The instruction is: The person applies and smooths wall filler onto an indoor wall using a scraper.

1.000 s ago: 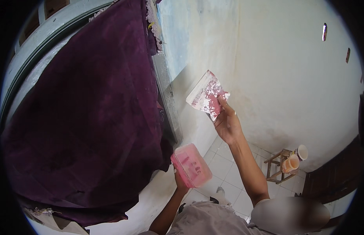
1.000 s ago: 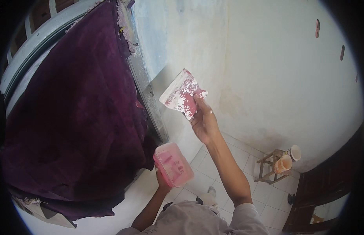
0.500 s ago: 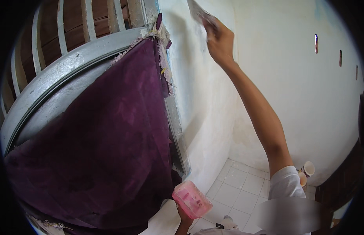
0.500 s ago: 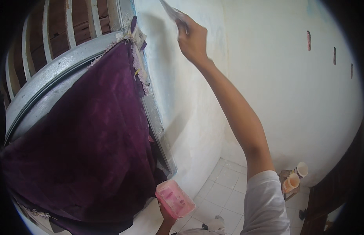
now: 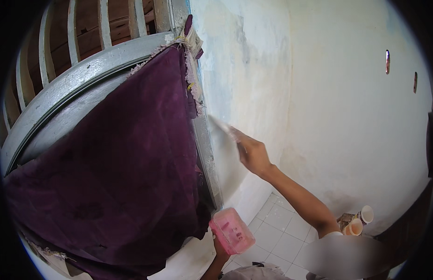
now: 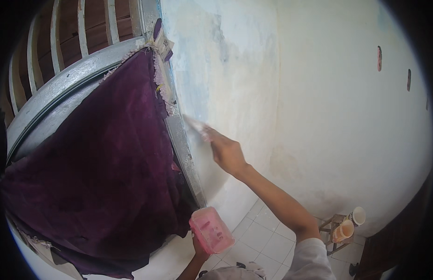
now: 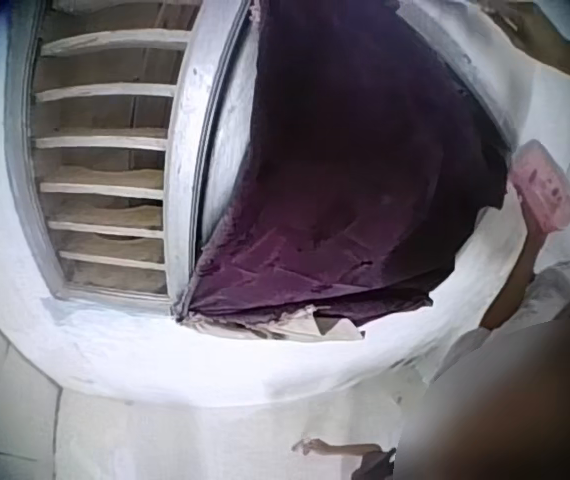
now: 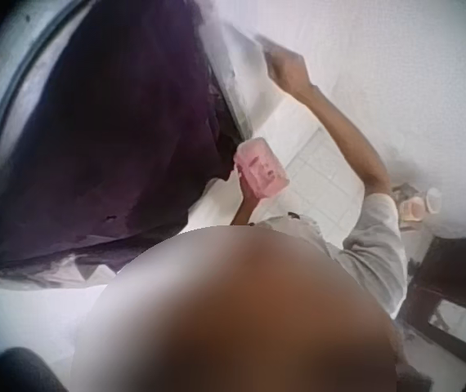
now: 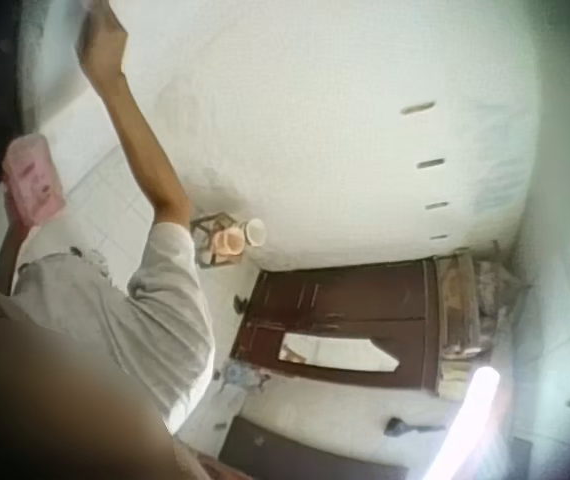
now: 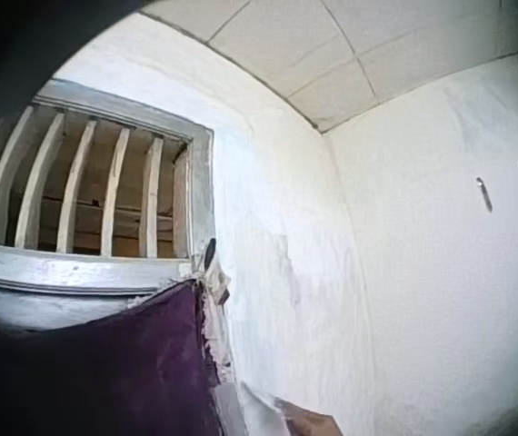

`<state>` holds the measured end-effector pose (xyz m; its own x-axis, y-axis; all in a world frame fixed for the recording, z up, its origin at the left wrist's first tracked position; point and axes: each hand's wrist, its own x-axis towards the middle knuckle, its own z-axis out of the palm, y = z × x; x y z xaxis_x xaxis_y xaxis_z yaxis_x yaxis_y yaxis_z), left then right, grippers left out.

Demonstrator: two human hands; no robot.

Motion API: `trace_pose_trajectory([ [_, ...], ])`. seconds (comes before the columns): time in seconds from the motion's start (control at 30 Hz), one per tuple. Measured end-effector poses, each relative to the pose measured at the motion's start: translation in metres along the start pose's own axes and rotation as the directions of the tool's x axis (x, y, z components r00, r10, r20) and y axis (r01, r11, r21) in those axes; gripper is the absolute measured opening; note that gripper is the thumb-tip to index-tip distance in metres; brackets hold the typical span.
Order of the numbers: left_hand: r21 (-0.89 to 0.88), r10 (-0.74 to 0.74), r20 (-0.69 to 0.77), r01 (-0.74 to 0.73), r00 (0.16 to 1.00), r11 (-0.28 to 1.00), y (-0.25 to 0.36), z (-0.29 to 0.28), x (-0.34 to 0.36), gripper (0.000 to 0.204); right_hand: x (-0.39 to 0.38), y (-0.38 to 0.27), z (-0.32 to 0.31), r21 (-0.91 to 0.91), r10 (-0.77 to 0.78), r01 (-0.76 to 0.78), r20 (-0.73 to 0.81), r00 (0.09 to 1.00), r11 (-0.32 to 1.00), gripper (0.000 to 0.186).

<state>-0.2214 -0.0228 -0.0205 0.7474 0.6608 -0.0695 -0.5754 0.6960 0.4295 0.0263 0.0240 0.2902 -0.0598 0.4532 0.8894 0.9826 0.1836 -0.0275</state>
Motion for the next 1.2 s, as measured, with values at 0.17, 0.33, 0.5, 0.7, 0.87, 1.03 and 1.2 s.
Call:
trace_pose_trajectory([
  [0.17,-0.042,0.014,0.010,-0.013,1.000,0.999,-0.013,-0.001,0.023,0.072,0.006,-0.004,-0.055,0.742,0.687,-0.514,0.099,0.720,0.431,0.032],
  [0.33,0.014,0.086,0.005,-0.086,0.996,0.996,-0.011,0.032,0.034,0.070,-0.037,0.016,-0.066,0.893,0.604,-0.446,0.324,0.728,0.058,0.045],
  [0.5,-0.003,0.082,-0.065,-0.082,0.995,0.997,-0.018,0.035,0.041,0.068,-0.085,0.009,-0.064,0.859,0.631,-0.350,0.513,0.582,-0.375,0.035],
  [0.7,0.028,0.126,-0.088,-0.124,0.988,0.992,-0.014,0.047,0.056,0.070,-0.128,0.001,-0.063,0.545,0.420,-0.436,0.835,0.356,-0.716,0.032],
  [0.87,0.263,0.284,-0.022,-0.269,0.959,0.927,-0.005,0.043,0.070,0.072,-0.144,-0.017,-0.066,0.550,0.446,-0.566,0.834,0.325,-0.614,0.021],
  [1.03,0.116,0.221,-0.075,-0.211,0.972,0.970,-0.008,0.063,0.069,0.076,-0.145,0.019,-0.063,0.679,0.531,-0.637,0.714,0.456,-0.366,0.032],
  [1.2,0.005,0.216,-0.007,-0.216,0.976,0.976,-0.003,0.054,0.061,0.076,-0.027,0.054,-0.069,0.806,0.641,-0.592,0.446,0.625,0.017,0.045],
])
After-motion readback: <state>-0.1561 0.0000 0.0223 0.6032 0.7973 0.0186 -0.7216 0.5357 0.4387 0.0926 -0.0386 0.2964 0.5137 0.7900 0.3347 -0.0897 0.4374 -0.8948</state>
